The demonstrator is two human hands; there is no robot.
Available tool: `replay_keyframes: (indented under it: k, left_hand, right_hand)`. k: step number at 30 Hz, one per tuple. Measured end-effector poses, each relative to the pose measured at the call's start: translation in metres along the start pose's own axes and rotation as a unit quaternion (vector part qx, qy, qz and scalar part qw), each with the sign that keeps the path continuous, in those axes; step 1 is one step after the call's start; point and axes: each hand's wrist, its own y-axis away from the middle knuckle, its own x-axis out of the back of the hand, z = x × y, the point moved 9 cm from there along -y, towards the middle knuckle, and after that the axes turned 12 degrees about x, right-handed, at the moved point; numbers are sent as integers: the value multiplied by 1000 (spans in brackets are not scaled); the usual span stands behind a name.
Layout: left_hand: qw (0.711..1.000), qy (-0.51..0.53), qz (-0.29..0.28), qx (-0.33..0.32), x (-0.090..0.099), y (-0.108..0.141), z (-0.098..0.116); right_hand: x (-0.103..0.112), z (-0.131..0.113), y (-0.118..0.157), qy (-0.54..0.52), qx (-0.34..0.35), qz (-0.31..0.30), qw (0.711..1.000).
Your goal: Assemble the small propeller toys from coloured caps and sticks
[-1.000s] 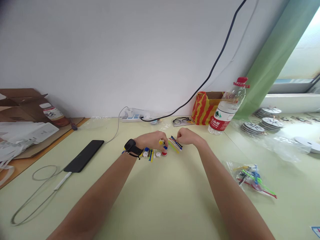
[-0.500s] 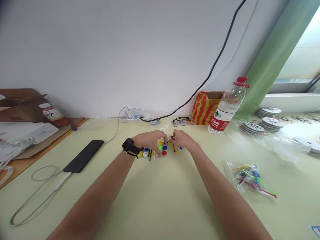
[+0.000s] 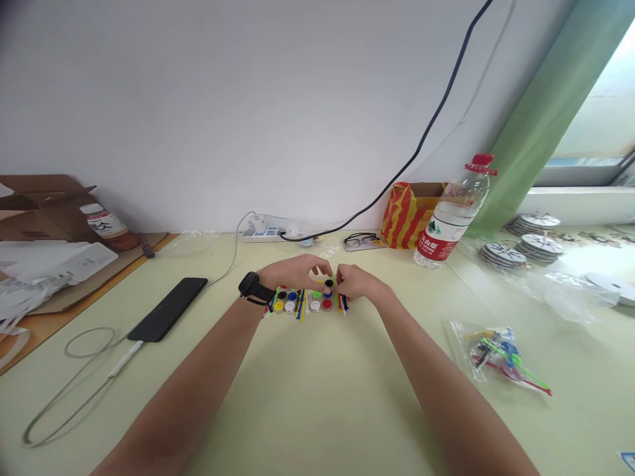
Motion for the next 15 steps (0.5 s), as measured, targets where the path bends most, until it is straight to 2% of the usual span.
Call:
replay_keyframes:
  k: [3,6,10,15]
  left_hand:
    - [998,37,46,-1,19,5,-4]
    - [996,45,70,6,29,8,-12]
    - [996,50,74,8,31,7,-18]
    - [996,49,75,6,31,7,-15]
  right_hand:
    - [-3,-5,3,-25,-5,-14,1000]
    - [-4,-11,4,-27,1,-18,999]
    - [-10,-19,3,-30,20,-17,999]
    - [-14,-31,0,-35,48,-8,998]
